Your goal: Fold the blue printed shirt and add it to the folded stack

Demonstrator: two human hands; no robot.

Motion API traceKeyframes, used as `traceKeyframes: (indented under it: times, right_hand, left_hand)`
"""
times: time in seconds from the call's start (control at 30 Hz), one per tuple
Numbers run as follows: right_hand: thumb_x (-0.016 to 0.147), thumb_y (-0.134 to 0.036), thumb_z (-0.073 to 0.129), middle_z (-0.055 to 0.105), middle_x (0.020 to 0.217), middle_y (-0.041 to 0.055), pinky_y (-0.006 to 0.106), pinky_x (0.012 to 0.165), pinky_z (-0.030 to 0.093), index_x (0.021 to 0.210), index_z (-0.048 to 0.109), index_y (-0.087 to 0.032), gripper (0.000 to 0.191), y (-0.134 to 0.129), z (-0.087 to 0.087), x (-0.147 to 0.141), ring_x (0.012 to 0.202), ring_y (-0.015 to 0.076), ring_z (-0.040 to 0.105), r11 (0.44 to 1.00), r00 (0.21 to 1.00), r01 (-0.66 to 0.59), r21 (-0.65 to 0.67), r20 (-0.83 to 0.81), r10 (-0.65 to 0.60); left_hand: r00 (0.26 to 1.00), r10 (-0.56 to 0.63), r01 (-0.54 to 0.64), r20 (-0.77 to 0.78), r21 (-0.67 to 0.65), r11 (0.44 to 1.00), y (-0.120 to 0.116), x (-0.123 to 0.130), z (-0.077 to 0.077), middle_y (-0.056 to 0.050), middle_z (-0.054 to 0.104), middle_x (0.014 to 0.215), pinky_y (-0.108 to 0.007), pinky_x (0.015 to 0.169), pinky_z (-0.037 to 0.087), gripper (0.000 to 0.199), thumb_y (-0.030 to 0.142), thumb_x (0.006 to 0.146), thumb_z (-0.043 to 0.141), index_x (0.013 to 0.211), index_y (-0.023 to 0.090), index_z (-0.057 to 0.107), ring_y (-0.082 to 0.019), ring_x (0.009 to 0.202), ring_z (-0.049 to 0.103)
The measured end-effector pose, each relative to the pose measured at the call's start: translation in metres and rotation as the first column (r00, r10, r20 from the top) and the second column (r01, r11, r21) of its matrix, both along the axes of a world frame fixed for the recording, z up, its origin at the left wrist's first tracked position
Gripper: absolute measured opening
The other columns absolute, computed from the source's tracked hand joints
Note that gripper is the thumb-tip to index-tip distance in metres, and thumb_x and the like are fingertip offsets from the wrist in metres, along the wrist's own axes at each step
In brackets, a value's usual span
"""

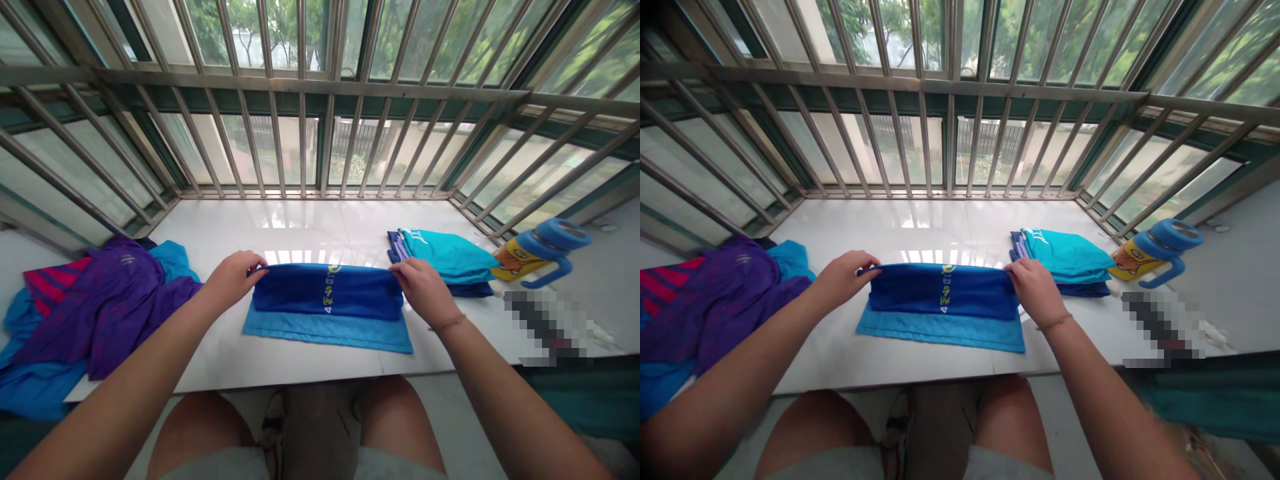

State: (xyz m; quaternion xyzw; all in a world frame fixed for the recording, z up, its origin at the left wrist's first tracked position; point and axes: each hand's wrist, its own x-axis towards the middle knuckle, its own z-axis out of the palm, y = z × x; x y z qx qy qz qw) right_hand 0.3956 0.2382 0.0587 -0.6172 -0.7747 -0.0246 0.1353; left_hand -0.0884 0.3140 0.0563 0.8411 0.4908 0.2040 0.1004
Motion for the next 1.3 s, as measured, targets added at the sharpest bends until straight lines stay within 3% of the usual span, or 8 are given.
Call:
traceKeyframes:
  times: [0.1,0.2,0.37,0.57,0.8,1.07,1.2,1.3]
  right_hand:
    - [0.112,-0.031,0.049,0.076,0.116,0.0147,0.043,0.105,0.052,0.122,0.081,-0.022,0.035,-0.072,-0.020,0.005,0.111,0.0300,0.067,0.996,0.994,0.039,0.076,-0.105,-0.031]
    - [0.109,-0.029,0.050,0.078,0.116,0.0123,0.045,0.107,0.053,0.122,0.082,-0.027,0.035,-0.135,-0.063,0.008,0.112,0.0293,0.069,0.999,0.993,0.019,-0.035,-0.113,-0.023]
    - [0.107,-0.024,0.050,0.079,0.122,0.0112,0.045,0.105,0.056,0.128,0.081,-0.028,0.037,-0.174,-0.107,0.002,0.116,0.0290,0.070,0.998,0.990,0.022,-0.053,-0.140,-0.029]
    - [0.113,-0.045,0.045,0.076,0.111,0.0162,0.045,0.101,0.053,0.110,0.074,-0.019,0.039,-0.152,-0.075,-0.021,0.106,0.0311,0.068,0.973,0.961,0.229,-0.005,-0.160,-0.227]
    - [0.111,-0.047,0.052,0.073,0.116,0.0221,0.041,0.089,0.052,0.125,0.066,-0.010,0.042,-0.089,-0.062,-0.052,0.103,0.0344,0.071,0.757,0.763,0.642,-0.123,0.006,-0.646]
    - [0.113,-0.043,0.041,0.079,0.111,0.0173,0.034,0.081,0.048,0.119,0.070,-0.017,0.040,-0.064,-0.065,-0.037,0.100,0.0300,0.074,0.726,0.668,0.623,-0.291,-0.284,-0.687]
    - [0.115,-0.042,0.040,0.079,0.105,0.0187,0.036,0.079,0.050,0.130,0.068,-0.015,0.041,-0.063,-0.060,-0.040,0.093,0.0315,0.077,0.611,0.628,0.705,-0.360,-0.083,-0.774]
    - [0.115,-0.040,0.040,0.076,0.116,0.0235,0.039,0.080,0.053,0.134,0.065,-0.011,0.043,-0.068,-0.058,-0.052,0.098,0.0345,0.078,0.624,0.645,0.747,-0.228,0.024,-0.764]
  left_hand:
    - [0.999,-0.013,0.012,0.033,0.036,0.999,-0.055,-0.018,-0.018,-0.009,0.078,0.102,-0.045,0.099,0.056,0.027,0.045,0.103,0.059,0.105,0.028,0.081,-0.029,0.102,0.070]
    - [1.000,-0.021,0.021,0.004,-0.006,1.000,-0.100,-0.034,-0.056,-0.010,0.080,0.109,-0.047,0.103,0.057,0.028,0.040,0.104,0.057,0.106,0.030,0.084,-0.029,0.106,0.072]
    - [1.000,-0.003,0.004,-0.028,0.022,1.000,-0.138,-0.046,-0.101,-0.013,0.080,0.116,-0.046,0.097,0.061,0.036,0.032,0.107,0.050,0.119,0.029,0.084,-0.029,0.107,0.074]
    - [1.000,0.003,-0.002,-0.011,0.094,0.996,-0.134,-0.031,-0.079,-0.012,0.079,0.124,-0.049,0.106,0.058,0.030,0.039,0.109,0.055,0.114,0.027,0.082,-0.031,0.118,0.073]
    - [0.997,0.075,-0.075,0.000,0.087,0.993,-0.082,0.020,-0.080,-0.015,0.074,0.142,-0.056,0.120,0.051,0.036,0.037,0.109,0.050,0.131,0.023,0.075,-0.034,0.133,0.066]
    - [0.969,0.235,-0.239,0.077,0.044,0.970,-0.064,0.024,-0.108,-0.015,0.077,0.133,-0.053,0.119,0.050,0.037,0.042,0.110,0.047,0.126,0.021,0.073,-0.034,0.129,0.067]
    - [0.958,0.279,-0.283,0.068,0.066,0.957,-0.068,0.025,-0.105,-0.015,0.078,0.128,-0.052,0.117,0.050,0.035,0.034,0.110,0.043,0.122,0.021,0.073,-0.034,0.124,0.068]
    - [0.946,0.315,-0.320,0.071,0.077,0.944,-0.067,0.025,-0.105,-0.016,0.077,0.127,-0.052,0.116,0.051,0.036,0.026,0.107,0.041,0.121,0.020,0.073,-0.034,0.123,0.069]
